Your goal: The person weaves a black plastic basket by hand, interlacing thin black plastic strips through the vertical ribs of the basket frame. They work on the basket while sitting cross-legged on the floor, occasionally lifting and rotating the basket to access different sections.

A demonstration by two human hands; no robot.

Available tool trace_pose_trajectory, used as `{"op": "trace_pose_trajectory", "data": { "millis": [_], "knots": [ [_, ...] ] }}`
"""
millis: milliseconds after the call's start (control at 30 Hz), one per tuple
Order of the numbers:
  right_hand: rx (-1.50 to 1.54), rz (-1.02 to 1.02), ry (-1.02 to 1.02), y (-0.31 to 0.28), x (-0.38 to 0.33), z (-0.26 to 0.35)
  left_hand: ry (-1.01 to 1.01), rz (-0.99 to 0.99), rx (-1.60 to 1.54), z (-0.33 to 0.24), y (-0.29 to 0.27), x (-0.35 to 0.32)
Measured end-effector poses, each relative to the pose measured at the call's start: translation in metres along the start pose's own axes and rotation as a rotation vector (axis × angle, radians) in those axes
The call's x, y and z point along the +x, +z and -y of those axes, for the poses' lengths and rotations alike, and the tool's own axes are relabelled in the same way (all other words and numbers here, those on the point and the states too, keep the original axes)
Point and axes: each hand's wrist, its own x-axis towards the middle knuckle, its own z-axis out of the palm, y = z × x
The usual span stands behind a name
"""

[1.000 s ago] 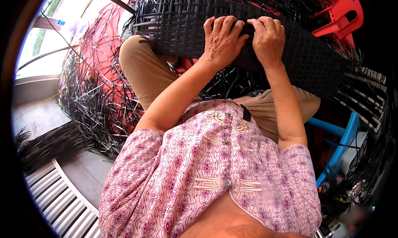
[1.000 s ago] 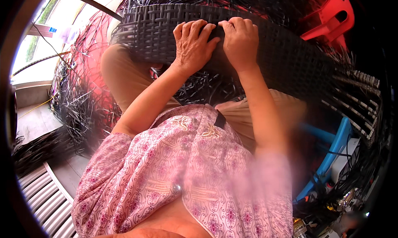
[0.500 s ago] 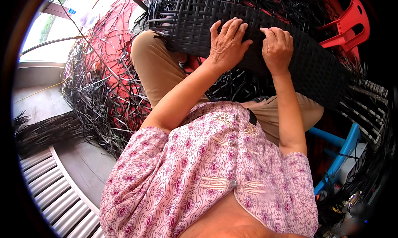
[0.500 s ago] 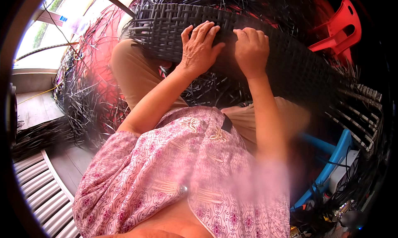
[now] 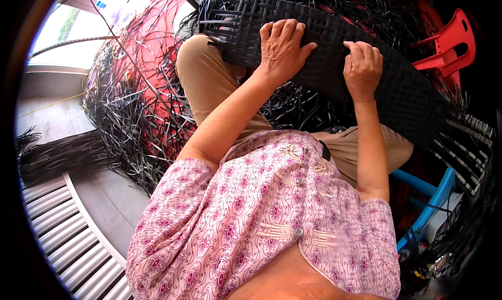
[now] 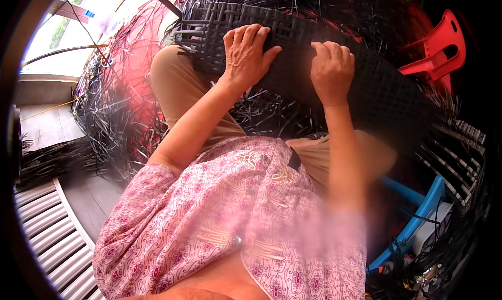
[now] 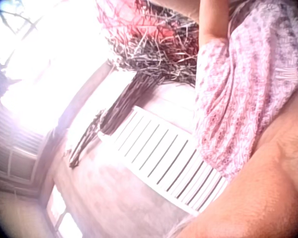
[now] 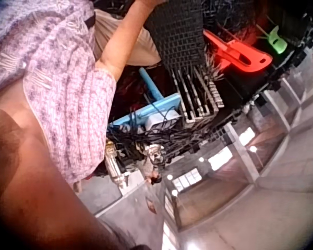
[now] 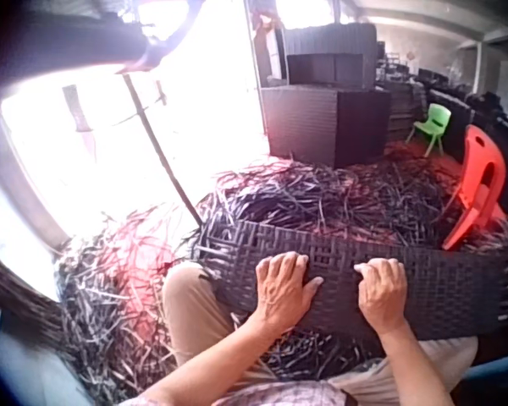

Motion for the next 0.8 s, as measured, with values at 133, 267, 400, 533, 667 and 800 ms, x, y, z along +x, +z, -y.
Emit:
{"op": "trace_pose_trajectory", "data": {
  "millis": [133, 267, 400, 533, 667, 800],
  "knots": [
    [-0.013, 0.009, -0.004, 0.000, 0.002, -0.001, -0.030, 0.042, 0.028, 0.000, 0.003, 0.006],
    [-0.014, 0.025, 0.004, -0.002, 0.000, 0.002, -0.015, 0.063, 0.021, 0.004, -0.002, -0.007],
    [-0.003, 0.036, 0.012, -0.007, -0.003, 0.007, 0.037, 0.060, -0.096, 0.014, -0.012, -0.014],
    [0.020, 0.023, 0.002, -0.006, -0.001, 0.008, -0.080, -0.036, 0.038, 0.038, -0.019, -0.008],
    [0.006, 0.028, 0.012, -0.008, 0.000, 0.008, -0.046, 0.031, 0.055, 0.043, -0.025, -0.009],
    [0.011, 0.018, 0.014, -0.008, 0.000, 0.009, -0.102, 0.027, 0.072, 0.049, -0.026, -0.006]
  ]
}}
